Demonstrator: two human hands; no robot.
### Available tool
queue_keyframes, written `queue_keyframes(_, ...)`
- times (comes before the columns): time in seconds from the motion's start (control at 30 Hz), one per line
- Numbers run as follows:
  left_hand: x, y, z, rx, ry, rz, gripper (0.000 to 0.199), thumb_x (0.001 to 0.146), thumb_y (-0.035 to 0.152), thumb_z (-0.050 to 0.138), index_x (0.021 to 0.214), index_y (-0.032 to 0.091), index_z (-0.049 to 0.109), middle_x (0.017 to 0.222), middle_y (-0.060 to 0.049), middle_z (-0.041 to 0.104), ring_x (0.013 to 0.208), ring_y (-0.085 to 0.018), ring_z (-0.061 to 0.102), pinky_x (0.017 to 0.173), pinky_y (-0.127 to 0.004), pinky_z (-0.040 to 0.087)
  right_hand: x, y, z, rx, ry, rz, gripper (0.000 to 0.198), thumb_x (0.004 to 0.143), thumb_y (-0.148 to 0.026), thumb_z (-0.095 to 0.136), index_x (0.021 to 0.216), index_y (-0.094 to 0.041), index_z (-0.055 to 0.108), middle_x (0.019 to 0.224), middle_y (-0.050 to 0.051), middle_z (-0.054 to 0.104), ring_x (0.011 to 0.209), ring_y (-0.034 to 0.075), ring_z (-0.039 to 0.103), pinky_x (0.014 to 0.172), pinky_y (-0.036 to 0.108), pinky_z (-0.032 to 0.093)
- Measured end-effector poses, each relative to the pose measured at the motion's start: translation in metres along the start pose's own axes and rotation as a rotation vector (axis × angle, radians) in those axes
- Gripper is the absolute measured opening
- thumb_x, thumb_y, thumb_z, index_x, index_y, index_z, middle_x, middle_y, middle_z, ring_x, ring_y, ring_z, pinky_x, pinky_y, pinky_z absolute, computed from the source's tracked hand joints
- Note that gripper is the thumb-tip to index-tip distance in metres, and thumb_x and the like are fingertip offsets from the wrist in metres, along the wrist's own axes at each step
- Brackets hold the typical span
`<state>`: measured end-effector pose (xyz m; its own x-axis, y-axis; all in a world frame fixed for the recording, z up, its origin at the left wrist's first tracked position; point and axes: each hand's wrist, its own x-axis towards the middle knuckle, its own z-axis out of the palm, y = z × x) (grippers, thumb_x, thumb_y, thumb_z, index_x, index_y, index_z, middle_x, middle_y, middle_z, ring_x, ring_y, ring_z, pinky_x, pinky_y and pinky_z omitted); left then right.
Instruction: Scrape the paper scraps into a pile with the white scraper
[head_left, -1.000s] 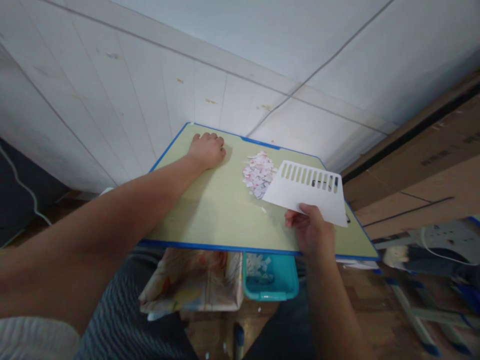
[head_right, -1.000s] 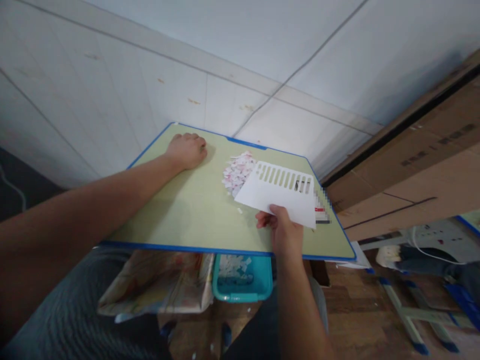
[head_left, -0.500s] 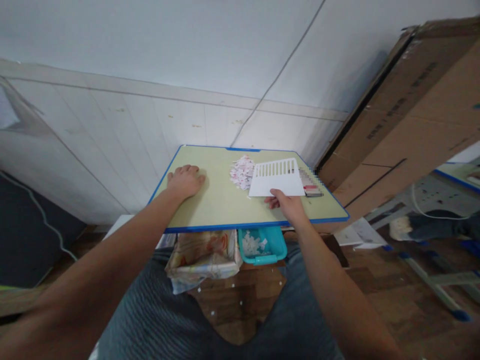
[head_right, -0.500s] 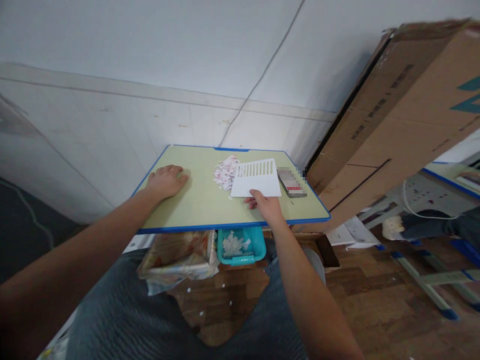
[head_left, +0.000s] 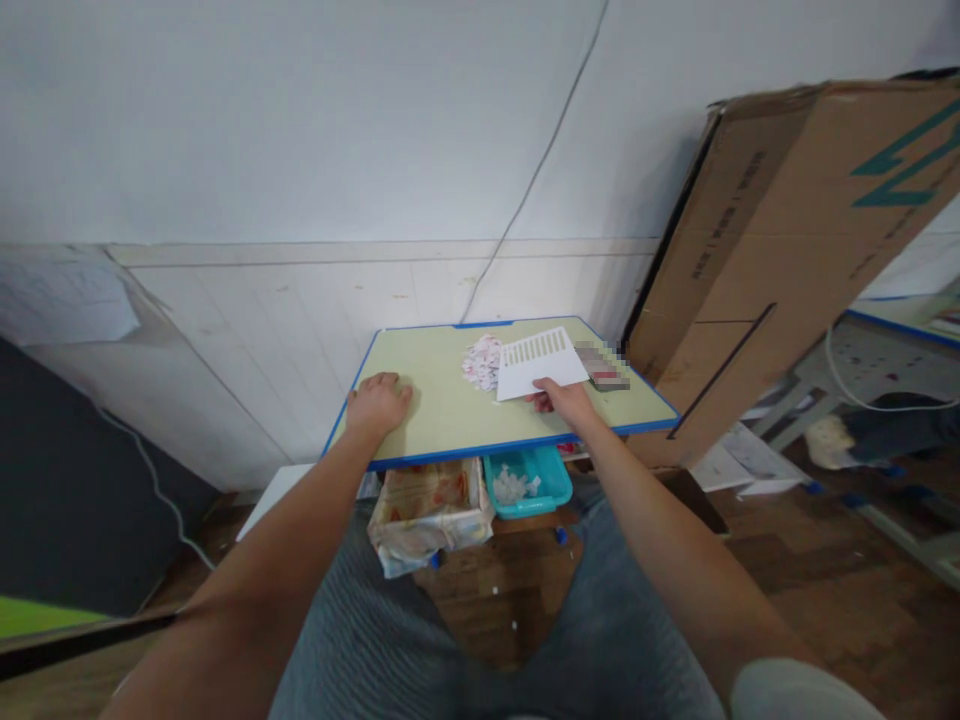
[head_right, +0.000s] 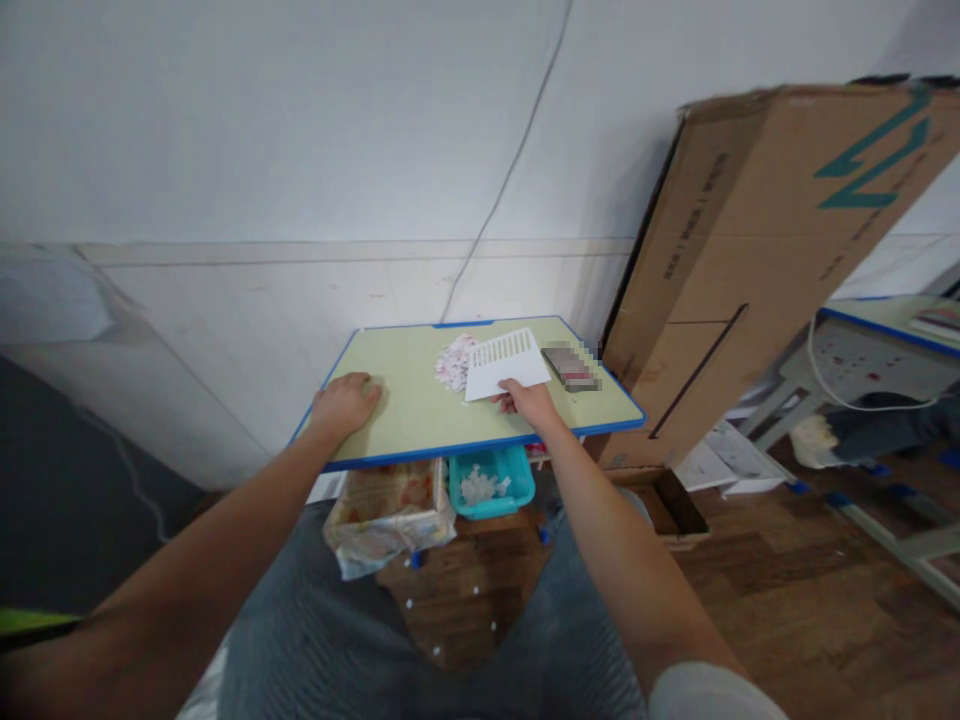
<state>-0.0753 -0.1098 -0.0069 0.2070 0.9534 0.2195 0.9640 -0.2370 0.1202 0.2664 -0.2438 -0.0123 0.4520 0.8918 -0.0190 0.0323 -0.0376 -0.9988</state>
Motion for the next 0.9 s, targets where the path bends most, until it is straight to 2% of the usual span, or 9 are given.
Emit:
queue_keyframes(0.07, 0.0, 0.004, -0.001, 0.008, -0.01, -0.024, 0.059, 0.125, 0.038, 0.042, 0.164, 0.014, 0.078, 0.181, -0.027, 0.073, 0.171, -0.045, 0.066, 0.14, -0.071, 0.054, 0.004, 0.004, 0.001, -0.021, -0.016, 0.025, 0.028, 0.111, -0.018, 0.084, 0.083, -0.02, 0.079, 0.076, 0.003, 0.084, 0.059, 0.016, 0.067, 0.061, 0.028, 0.059)
queue_keyframes(0.17, -0.002, 0.009, -0.002, 0.016, -0.029, -0.07, 0.059, 0.124, 0.028, 0.035, 0.161, 0.017, 0.08, 0.179, -0.027, 0.074, 0.17, -0.044, 0.068, 0.138, -0.07, 0.055, 0.009, 0.01, 0.003, -0.05, -0.032, 0.068, 0.018, 0.12, -0.035, 0.09, 0.119, -0.018, 0.086, 0.11, 0.005, 0.088, 0.084, 0.019, 0.082, 0.078, 0.034, 0.072)
queue_keyframes(0.23, -0.006, 0.01, -0.002, 0.008, -0.024, -0.083, 0.061, 0.125, 0.026, 0.033, 0.164, 0.017, 0.079, 0.182, -0.026, 0.072, 0.171, -0.042, 0.067, 0.139, -0.067, 0.055, 0.012, 0.012, 0.003, -0.056, -0.038, 0.092, 0.034, 0.122, -0.044, 0.091, 0.144, -0.02, 0.083, 0.136, 0.009, 0.087, 0.108, 0.025, 0.087, 0.094, 0.044, 0.078)
queue_keyframes(0.3, -0.01, 0.01, -0.001, 0.001, -0.015, -0.074, 0.062, 0.125, 0.027, 0.034, 0.17, 0.016, 0.076, 0.187, -0.024, 0.07, 0.173, -0.04, 0.066, 0.141, -0.063, 0.054, 0.013, 0.012, 0.002, -0.053, -0.042, 0.108, 0.043, 0.122, -0.046, 0.09, 0.155, -0.021, 0.081, 0.152, 0.013, 0.084, 0.124, 0.031, 0.087, 0.104, 0.052, 0.078)
queue_keyframes(0.43, -0.014, 0.006, 0.0, 0.011, 0.001, -0.035, 0.06, 0.124, 0.03, 0.039, 0.168, 0.014, 0.077, 0.185, -0.025, 0.07, 0.171, -0.041, 0.068, 0.14, -0.062, 0.055, 0.014, 0.01, 0.002, -0.044, -0.054, 0.119, 0.047, 0.121, -0.047, 0.09, 0.16, -0.022, 0.08, 0.16, 0.015, 0.081, 0.133, 0.034, 0.085, 0.112, 0.057, 0.077)
queue_keyframes(0.67, -0.015, 0.008, -0.003, 0.023, 0.003, -0.028, 0.061, 0.123, 0.033, 0.044, 0.167, 0.012, 0.078, 0.181, -0.027, 0.074, 0.168, -0.043, 0.071, 0.138, -0.063, 0.057, 0.014, 0.008, 0.006, -0.075, -0.036, 0.12, 0.048, 0.121, -0.046, 0.091, 0.161, -0.022, 0.079, 0.162, 0.015, 0.081, 0.134, 0.034, 0.085, 0.112, 0.058, 0.076)
queue_keyframes(0.9, -0.018, 0.013, -0.012, 0.035, -0.037, -0.03, 0.062, 0.124, 0.035, 0.04, 0.167, 0.011, 0.079, 0.184, -0.027, 0.071, 0.17, -0.042, 0.069, 0.138, -0.057, 0.057, 0.003, 0.014, -0.012, -0.08, -0.013, 0.115, 0.048, 0.121, -0.045, 0.091, 0.161, -0.022, 0.079, 0.16, 0.014, 0.081, 0.133, 0.034, 0.086, 0.111, 0.057, 0.077)
